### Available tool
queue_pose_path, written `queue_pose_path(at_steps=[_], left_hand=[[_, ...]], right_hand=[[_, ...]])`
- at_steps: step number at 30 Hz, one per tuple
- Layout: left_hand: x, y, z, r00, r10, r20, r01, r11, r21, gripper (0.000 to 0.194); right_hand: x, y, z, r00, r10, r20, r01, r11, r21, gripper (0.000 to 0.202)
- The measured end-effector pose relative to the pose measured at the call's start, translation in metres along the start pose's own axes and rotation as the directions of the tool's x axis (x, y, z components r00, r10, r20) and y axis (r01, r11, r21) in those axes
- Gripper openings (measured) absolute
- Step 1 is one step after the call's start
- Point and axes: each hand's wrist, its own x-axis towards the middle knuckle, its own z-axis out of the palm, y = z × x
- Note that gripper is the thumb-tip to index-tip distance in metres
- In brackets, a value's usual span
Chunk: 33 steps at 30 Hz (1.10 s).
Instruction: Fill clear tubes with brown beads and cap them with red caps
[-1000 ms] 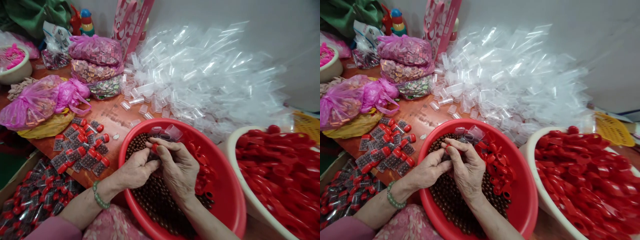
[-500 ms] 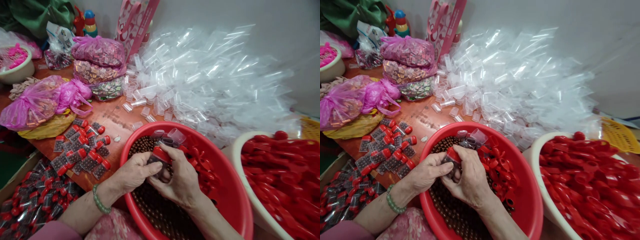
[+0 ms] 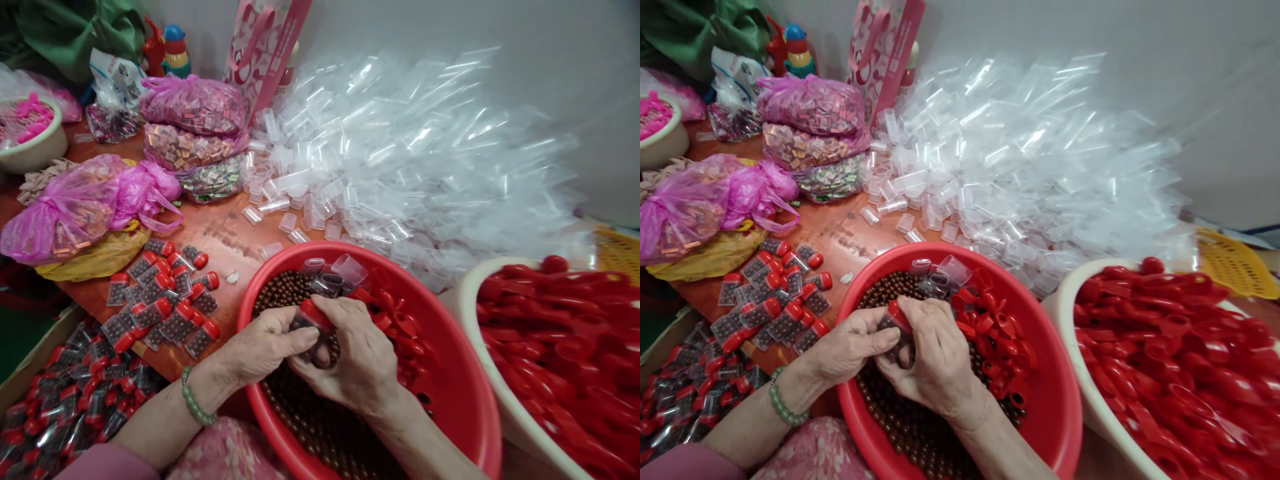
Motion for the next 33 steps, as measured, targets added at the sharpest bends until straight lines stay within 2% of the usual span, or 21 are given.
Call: queue_pose_path(at_steps=[4, 6, 8, 9, 11, 12, 14, 16, 18, 20, 21, 23, 26, 28, 30, 33], left_hand=[[-0.003, 0.004, 0.005, 0.996, 0.059, -0.064, -0.053, 0.995, 0.084, 0.047], [-0.011, 0.011, 0.005, 0.983, 0.147, -0.107, -0.114, 0.958, 0.263, 0.04], [-0.025, 0.022, -0.001, 0.947, 0.283, -0.151, -0.159, 0.823, 0.545, 0.032], [-0.034, 0.028, -0.007, 0.915, 0.361, -0.18, -0.148, 0.716, 0.683, 0.03], [-0.052, 0.039, -0.025, 0.835, 0.49, -0.251, -0.024, 0.487, 0.873, 0.029], [-0.061, 0.043, -0.037, 0.78, 0.555, -0.289, 0.063, 0.389, 0.919, 0.03], [-0.077, 0.048, -0.063, 0.668, 0.657, -0.348, 0.261, 0.232, 0.937, 0.035], [-0.087, 0.048, -0.088, 0.571, 0.741, -0.354, 0.408, 0.118, 0.905, 0.037], [-0.091, 0.046, -0.106, 0.5, 0.818, -0.285, 0.478, 0.014, 0.878, 0.043], [-0.089, 0.042, -0.11, 0.452, 0.871, -0.191, 0.474, -0.054, 0.879, 0.048], [-0.085, 0.039, -0.107, 0.443, 0.883, -0.155, 0.443, -0.065, 0.894, 0.048], [-0.075, 0.033, -0.09, 0.471, 0.874, -0.12, 0.328, -0.047, 0.943, 0.042], [-0.053, 0.02, -0.054, 0.59, 0.807, -0.007, 0.086, -0.054, 0.995, 0.032], [-0.039, 0.01, -0.034, 0.648, 0.757, 0.082, -0.035, -0.078, 0.996, 0.031], [-0.028, 0.001, -0.023, 0.679, 0.719, 0.146, -0.098, -0.109, 0.989, 0.032], [-0.02, -0.007, -0.019, 0.707, 0.682, 0.187, -0.11, -0.155, 0.982, 0.033]], right_hand=[[-0.001, -0.001, -0.003, 0.991, 0.062, 0.12, -0.074, 0.993, 0.093, 0.066], [0.0, 0.005, -0.01, 0.972, 0.065, 0.227, -0.1, 0.984, 0.147, 0.066], [0.001, 0.018, -0.018, 0.943, 0.129, 0.306, -0.171, 0.979, 0.114, 0.06], [0.001, 0.028, -0.021, 0.927, 0.195, 0.32, -0.224, 0.973, 0.056, 0.055], [0.002, 0.05, -0.025, 0.891, 0.351, 0.287, -0.333, 0.937, -0.108, 0.046], [0.002, 0.061, -0.024, 0.872, 0.414, 0.26, -0.368, 0.906, -0.21, 0.043], [0.003, 0.081, -0.02, 0.817, 0.502, 0.283, -0.382, 0.839, -0.387, 0.039], [0.004, 0.093, -0.014, 0.788, 0.535, 0.305, -0.37, 0.807, -0.461, 0.036], [0.006, 0.098, -0.007, 0.784, 0.541, 0.306, -0.363, 0.798, -0.48, 0.037], [0.007, 0.098, -0.002, 0.783, 0.546, 0.298, -0.358, 0.787, -0.502, 0.04], [0.006, 0.098, 0.001, 0.783, 0.549, 0.294, -0.356, 0.782, -0.512, 0.041], [0.006, 0.098, 0.004, 0.785, 0.549, 0.288, -0.351, 0.776, -0.524, 0.04], [0.004, 0.1, 0.005, 0.798, 0.53, 0.286, -0.338, 0.787, -0.516, 0.034], [0.003, 0.1, 0.003, 0.812, 0.506, 0.292, -0.328, 0.808, -0.489, 0.032], [0.002, 0.098, 0.001, 0.824, 0.474, 0.31, -0.318, 0.84, -0.44, 0.032], [0.0, 0.089, 0.0, 0.829, 0.398, 0.394, -0.286, 0.906, -0.314, 0.029]])
